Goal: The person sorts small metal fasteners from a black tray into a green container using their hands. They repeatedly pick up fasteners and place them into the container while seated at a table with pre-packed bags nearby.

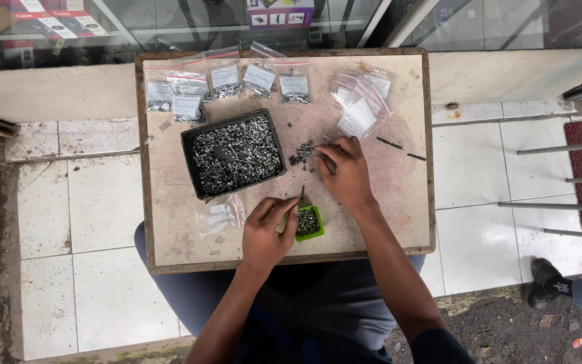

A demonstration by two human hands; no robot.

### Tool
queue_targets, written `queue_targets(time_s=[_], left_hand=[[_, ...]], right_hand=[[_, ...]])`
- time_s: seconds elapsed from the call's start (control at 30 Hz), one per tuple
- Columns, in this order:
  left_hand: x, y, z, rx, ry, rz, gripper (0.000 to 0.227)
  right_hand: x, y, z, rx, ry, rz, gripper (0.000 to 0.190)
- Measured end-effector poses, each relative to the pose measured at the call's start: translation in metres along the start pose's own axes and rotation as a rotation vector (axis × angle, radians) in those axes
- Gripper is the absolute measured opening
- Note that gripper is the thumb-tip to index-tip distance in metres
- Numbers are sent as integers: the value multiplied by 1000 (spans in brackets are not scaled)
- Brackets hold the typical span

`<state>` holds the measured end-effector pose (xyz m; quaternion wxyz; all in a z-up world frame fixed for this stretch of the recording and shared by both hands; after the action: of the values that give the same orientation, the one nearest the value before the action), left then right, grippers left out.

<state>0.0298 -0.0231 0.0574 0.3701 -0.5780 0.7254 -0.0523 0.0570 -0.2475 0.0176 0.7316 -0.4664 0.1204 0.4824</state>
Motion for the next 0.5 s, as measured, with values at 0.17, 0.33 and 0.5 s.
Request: queue_targets(time_s=[0.17, 0.33, 0.5], left_hand=[[11, 14, 24, -39, 48, 3, 18], [13, 18, 34, -93, 94, 2, 18], [15, 14, 37, -104, 132, 11, 21]], right_hand=[[10, -5, 6, -70, -21, 49, 22], [17, -4, 4, -75, 9, 71, 19], [15, -7, 0, 10, 103, 133, 17]])
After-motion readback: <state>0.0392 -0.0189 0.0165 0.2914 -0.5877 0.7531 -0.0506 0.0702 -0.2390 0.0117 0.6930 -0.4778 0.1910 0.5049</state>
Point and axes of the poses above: each hand's wrist, its own y-axis away from the middle knuckle, its own x-axis out of the palm, z = x × y, the point moved 4 cm from there along -y, towards the middle knuckle, and after that the axes turned 3 degrees about -y, right-handed, at the moved point
